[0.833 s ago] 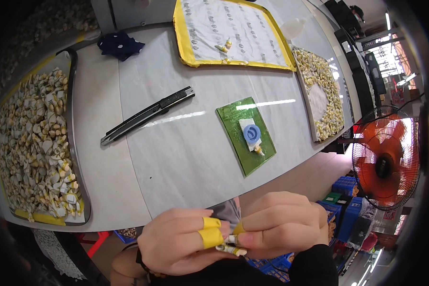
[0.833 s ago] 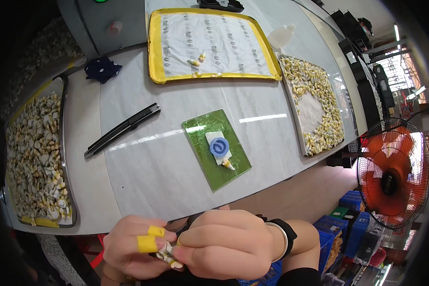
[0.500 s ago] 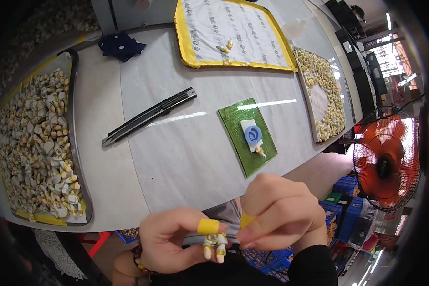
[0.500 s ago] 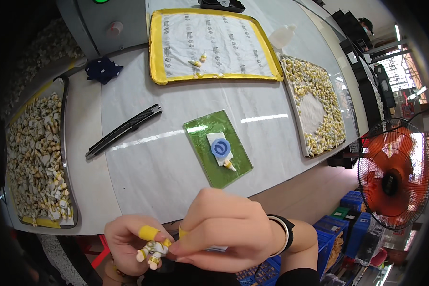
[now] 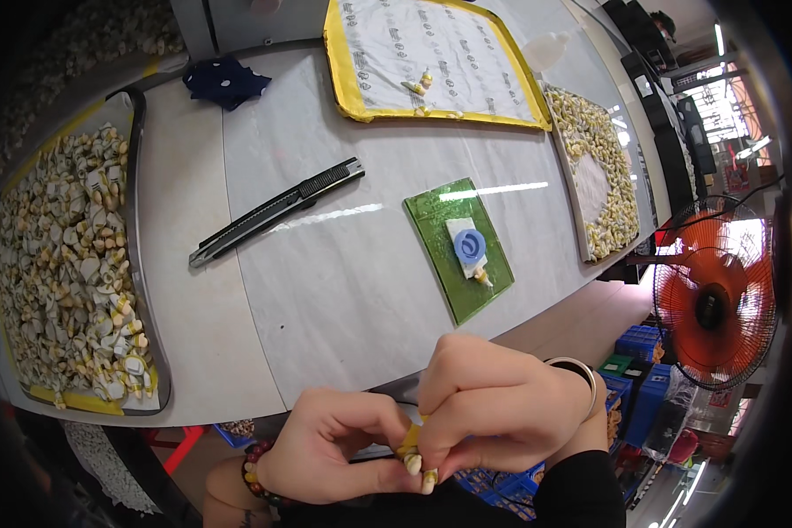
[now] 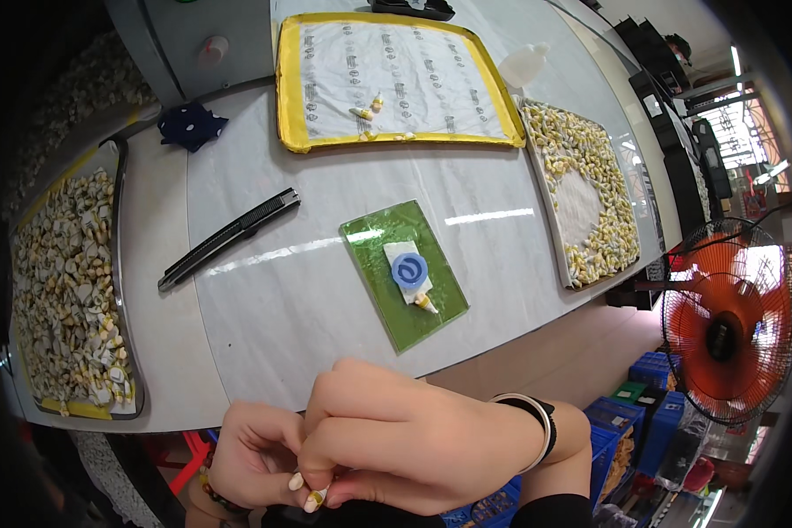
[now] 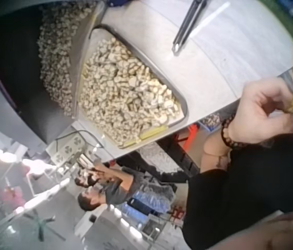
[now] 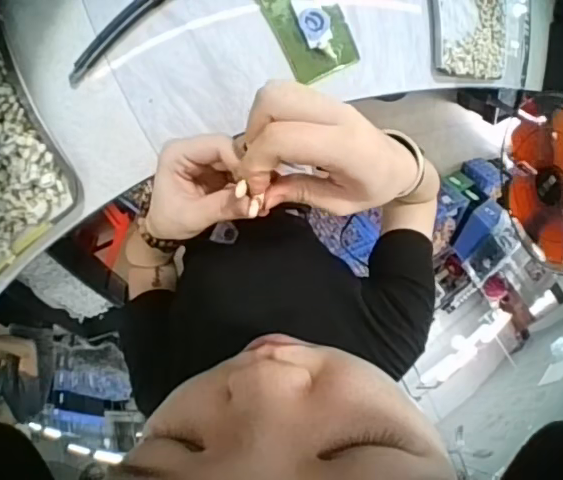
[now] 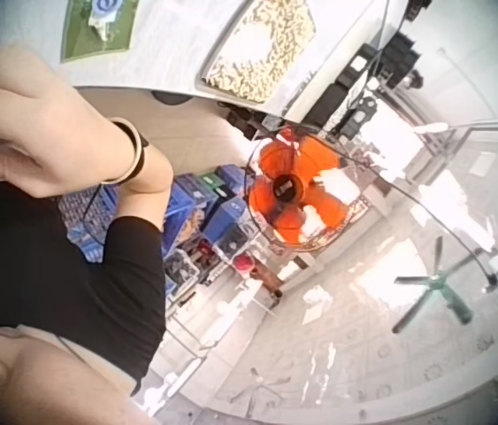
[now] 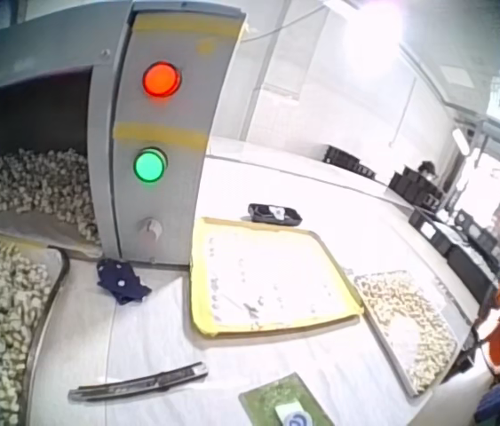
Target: The person assembles small white and yellow plastic components by hand. They pick up a white piece from a tray, attach a yellow piece to it, and place the finished unit into a yellow tray. The process is repeated continuously throughout the clip.
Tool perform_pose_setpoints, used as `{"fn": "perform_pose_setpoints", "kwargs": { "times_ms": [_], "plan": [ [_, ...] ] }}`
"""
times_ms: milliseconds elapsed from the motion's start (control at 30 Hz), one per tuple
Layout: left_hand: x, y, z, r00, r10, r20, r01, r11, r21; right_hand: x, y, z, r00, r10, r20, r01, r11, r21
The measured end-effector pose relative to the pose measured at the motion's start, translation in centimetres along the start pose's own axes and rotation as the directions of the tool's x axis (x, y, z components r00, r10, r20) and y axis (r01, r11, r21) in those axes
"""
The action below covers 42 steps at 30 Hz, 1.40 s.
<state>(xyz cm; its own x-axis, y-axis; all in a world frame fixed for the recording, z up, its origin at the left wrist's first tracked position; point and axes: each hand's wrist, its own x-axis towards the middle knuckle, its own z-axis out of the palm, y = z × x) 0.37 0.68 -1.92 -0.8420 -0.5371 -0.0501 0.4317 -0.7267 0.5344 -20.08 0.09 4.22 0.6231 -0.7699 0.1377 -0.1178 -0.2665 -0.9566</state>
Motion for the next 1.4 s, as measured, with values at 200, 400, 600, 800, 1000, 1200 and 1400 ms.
{"fn": "perform_pose_setpoints", "kwargs": {
  "times_ms": [200, 400, 600, 800, 1000, 1200, 1400],
  "plan": [
    [0.1, -0.3, 0.1, 0.999, -0.020, 0.031, 0.019, 1.000, 0.013, -0.4, -1.0, 0.3, 0.997, 0.076, -0.007, -0.076, 0.993, -0.088],
    [0.0, -0.1, 0.2, 0.999, 0.009, 0.031, -0.010, 1.000, 0.027, -0.6, 0.0, 0.2, 0.996, 0.040, -0.078, -0.031, 0.994, 0.105],
    [0.1, 0.3, 0.4, 0.999, -0.029, 0.032, 0.029, 0.999, 0.013, -1.6, 1.2, 0.8, 0.986, 0.099, -0.132, -0.044, 0.928, 0.369],
    [0.1, -0.1, 0.5, 1.000, 0.004, 0.001, -0.004, 0.998, 0.062, -1.5, 0.7, 0.7, 0.990, 0.083, -0.110, -0.046, 0.952, 0.301],
    [0.3, 0.1, 1.1, 0.986, 0.153, -0.065, -0.097, 0.847, 0.522, -1.7, 0.1, 0.3, 0.994, 0.084, -0.065, -0.072, 0.984, 0.163],
    [0.2, -0.1, 1.2, 0.960, 0.280, 0.015, -0.220, 0.719, 0.659, -1.3, 0.3, 0.3, 1.000, 0.008, 0.003, -0.009, 0.996, 0.094],
    [-2.9, 7.1, 3.0, 0.949, 0.209, 0.236, -0.259, 0.091, 0.962, -1.8, -0.1, 0.5, 0.993, -0.074, -0.096, 0.071, 0.997, -0.032]
  ]
}}
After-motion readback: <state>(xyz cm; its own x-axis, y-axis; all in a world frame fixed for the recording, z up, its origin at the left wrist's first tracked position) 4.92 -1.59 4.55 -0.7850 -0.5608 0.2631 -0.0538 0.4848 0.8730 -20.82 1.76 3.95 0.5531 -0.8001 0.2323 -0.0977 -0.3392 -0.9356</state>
